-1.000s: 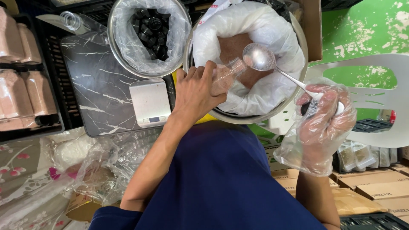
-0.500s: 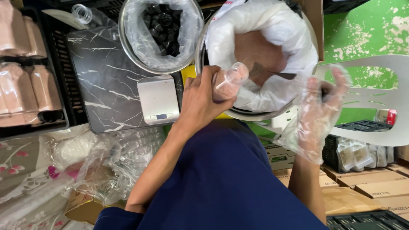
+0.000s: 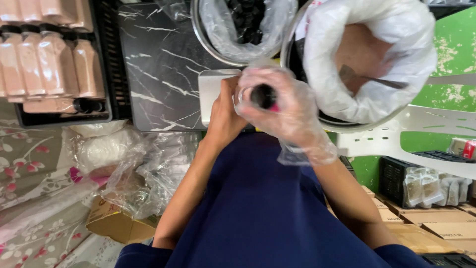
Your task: The person scoops pink powder from a large bag into a pink funnel, then pours the powder into small clear plastic bottles. They place black caps on the bottles and set them on a digital scale. The process is repeated for multiple bottles.
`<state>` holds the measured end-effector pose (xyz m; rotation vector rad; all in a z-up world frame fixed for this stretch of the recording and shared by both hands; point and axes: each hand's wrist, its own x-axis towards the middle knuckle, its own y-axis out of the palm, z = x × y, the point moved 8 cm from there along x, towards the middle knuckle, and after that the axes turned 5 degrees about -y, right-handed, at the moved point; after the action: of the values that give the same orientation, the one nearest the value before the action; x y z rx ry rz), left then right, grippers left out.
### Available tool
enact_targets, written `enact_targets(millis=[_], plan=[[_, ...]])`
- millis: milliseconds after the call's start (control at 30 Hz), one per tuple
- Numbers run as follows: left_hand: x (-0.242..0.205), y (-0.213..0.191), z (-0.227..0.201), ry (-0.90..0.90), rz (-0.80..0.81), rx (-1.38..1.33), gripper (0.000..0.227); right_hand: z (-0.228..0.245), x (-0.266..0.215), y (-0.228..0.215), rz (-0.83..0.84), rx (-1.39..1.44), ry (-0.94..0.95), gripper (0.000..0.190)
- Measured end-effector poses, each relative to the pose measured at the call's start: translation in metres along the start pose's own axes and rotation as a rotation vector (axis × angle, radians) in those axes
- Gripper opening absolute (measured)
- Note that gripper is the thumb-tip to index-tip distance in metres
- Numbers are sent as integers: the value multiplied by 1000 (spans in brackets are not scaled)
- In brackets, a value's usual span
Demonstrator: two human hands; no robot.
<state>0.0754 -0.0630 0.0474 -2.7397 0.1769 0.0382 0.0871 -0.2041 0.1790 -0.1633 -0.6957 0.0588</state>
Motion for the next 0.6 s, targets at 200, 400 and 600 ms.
enact_targets(millis=[200, 400, 600], plan=[[3, -15, 90, -77, -29, -56, 59, -48, -24, 74, 172, -34, 85, 47], [4, -24, 92, -156, -30, -121, 73, -75, -48, 91, 217, -28, 168, 67], [-2, -47, 76, -157, 36, -127, 96, -61, -49, 74, 258, 64, 177, 93]])
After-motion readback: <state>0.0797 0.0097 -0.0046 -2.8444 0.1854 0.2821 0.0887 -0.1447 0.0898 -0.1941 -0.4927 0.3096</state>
